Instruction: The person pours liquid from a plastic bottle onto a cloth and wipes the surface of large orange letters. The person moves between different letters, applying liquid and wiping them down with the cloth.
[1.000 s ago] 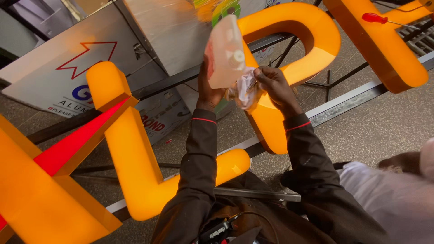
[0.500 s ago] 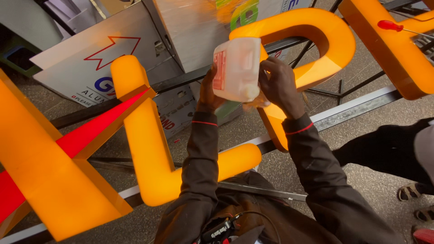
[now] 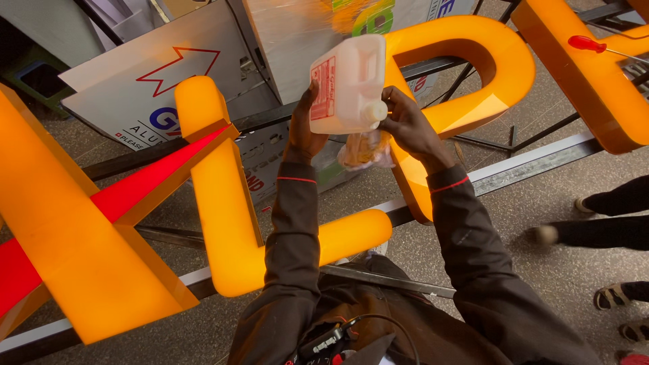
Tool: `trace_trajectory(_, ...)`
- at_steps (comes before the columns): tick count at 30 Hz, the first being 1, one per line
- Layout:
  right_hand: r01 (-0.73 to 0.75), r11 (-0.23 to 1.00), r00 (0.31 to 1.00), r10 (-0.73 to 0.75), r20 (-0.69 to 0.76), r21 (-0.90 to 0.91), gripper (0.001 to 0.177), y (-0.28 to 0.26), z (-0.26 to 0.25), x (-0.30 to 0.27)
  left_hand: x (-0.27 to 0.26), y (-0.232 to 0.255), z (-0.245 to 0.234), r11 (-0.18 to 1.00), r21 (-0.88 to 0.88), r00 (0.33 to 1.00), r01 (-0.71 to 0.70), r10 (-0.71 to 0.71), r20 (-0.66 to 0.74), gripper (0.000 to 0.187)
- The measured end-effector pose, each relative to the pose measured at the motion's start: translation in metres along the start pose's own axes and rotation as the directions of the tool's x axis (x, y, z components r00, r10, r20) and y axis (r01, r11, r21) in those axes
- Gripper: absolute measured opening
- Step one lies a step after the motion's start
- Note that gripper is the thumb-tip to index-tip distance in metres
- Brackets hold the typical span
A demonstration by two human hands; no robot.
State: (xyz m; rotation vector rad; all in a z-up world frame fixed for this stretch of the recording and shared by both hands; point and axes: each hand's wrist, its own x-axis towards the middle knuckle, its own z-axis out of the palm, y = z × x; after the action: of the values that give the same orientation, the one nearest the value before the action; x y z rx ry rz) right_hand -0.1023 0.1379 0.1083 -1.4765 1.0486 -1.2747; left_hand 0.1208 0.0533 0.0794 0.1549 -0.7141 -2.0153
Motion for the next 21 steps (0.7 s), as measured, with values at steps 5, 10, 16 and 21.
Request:
trace_trajectory(5, 0.106, 0.991, 0.993, -0.11, -0.051, -0.078, 0.021, 0.0, -0.007, 0.003, -0.002, -0.014, -0.01, 0.997, -0.032, 0.998, 0.064, -0.063, 0.032, 0.062)
trace_trajectory(10, 0.17, 0.945, 0.977, -0.198, -0.074, -0.28, 0.017, -0.02, 0.0, -0.006, -0.006, -0.02, -0.017, 0.994, -0.029, 0.994, 0.102, -0.102, -0.026, 0.061)
trace_trajectory(16, 0.158, 0.91, 0.97, -0.217, -0.114, -0.384, 0.025, -0.025, 0.002, -0.003, 0.001, -0.015, -0.023, 0.992, 0.03, 0.993, 0.121, -0.121, 0.0, 0.069)
trace_trajectory(21, 0.162, 0.93, 0.946, -0.242, -0.216, -0.329, 0.027, -0.006, 0.009, -0.006, 0.006, -0.009, -0.013, 0.994, 0.094, 0.998, 0.058, -0.056, -0.028, 0.067)
